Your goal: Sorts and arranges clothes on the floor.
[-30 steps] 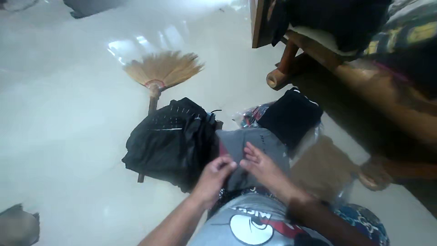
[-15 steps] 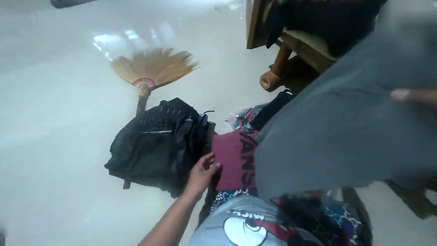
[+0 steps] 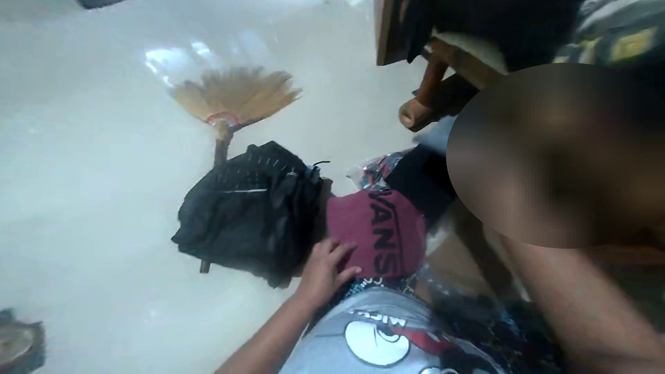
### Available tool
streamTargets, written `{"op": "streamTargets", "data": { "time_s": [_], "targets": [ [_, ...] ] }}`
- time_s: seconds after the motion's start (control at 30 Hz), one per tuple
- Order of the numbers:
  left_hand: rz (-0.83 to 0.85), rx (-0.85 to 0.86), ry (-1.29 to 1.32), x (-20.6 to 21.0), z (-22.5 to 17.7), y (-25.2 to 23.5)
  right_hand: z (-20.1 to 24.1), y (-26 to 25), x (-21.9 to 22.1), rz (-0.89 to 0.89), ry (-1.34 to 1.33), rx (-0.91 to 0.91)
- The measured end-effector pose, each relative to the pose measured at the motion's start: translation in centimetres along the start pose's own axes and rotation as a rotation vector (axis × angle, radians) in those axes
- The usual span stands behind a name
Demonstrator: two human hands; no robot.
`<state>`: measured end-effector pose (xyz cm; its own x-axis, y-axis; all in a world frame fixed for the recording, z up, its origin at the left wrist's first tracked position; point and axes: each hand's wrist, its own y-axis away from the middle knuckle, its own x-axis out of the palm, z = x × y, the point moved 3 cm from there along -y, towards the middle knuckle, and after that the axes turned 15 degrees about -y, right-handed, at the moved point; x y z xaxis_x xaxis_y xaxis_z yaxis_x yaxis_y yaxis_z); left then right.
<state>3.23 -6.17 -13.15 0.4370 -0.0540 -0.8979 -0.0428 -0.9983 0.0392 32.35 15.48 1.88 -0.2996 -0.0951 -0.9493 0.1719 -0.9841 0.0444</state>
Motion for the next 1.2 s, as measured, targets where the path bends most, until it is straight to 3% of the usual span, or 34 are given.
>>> {"op": "streamTargets", "data": {
  "time_s": [0.07, 0.17, 0.23, 0.37, 0.43, 0.47, 0.53, 0.6, 0.7, 0.77, 0.87, 0.97, 1.1, 1.13, 1.2],
  "targets": [
    [-0.029, -0.059, 0.044, 0.4, 1.4, 1.8, 0.1, 0.9, 6.8, 0.182, -0.112, -0.016],
    [0.115, -0.353, 0.133, 0.6, 6.8, 7.6, 3.7, 4.1, 11.2, 0.211, -0.282, -0.139],
    [0.411, -0.517, -0.020, 1.0, 11.6, 13.5, 7.0, 7.0, 12.3, 0.258, -0.375, -0.309],
    [1.245, -0.774, -0.489, 1.5, 16.8, 24.0, 11.7, 12.1, 15.6, 0.547, -0.314, -0.606],
    [1.375, -0.794, -0.458, 1.2, 17.6, 24.5, 12.6, 13.2, 17.7, 0.607, -0.211, -0.671],
    [1.390, -0.694, -0.342, 0.8, 17.2, 23.1, 12.7, 13.3, 18.5, 0.617, -0.175, -0.691],
    [1.303, -0.478, -0.138, -0.1, 15.7, 18.5, 12.5, 13.0, 19.1, 0.571, -0.229, -0.680],
    [1.016, -0.357, -0.078, -1.8, 12.9, 13.1, 12.2, 12.2, 18.1, 0.593, -0.423, -0.557],
    [0.525, -0.380, 0.152, -4.1, 8.4, 6.2, 10.3, 11.3, 15.9, 0.602, -0.931, -0.320],
    [0.340, -0.475, 0.516, -3.4, 5.9, 3.1, 8.7, 11.3, 14.7, 0.472, -1.289, -0.100],
    [0.201, -0.594, 0.831, -1.0, 3.0, 0.3, 6.6, 11.7, 13.7, 0.303, -1.655, 0.114],
    [0.075, -0.599, 1.019, -0.5, -0.1, -1.9, 5.6, 12.1, 13.3, 0.258, -1.789, 0.168],
    [0.136, -0.611, 1.293, -1.7, -3.1, -3.0, 6.2, 12.9, 13.6, 0.617, -1.735, -0.074],
    [0.115, -0.635, 1.279, -1.9, -3.3, -3.0, 6.6, 13.0, 13.3, 0.636, -1.698, -0.092],
    [0.152, -0.588, 1.245, -2.4, -3.7, -2.6, 7.7, 13.0, 12.4, 0.509, -1.516, -0.013]
  ]
}}
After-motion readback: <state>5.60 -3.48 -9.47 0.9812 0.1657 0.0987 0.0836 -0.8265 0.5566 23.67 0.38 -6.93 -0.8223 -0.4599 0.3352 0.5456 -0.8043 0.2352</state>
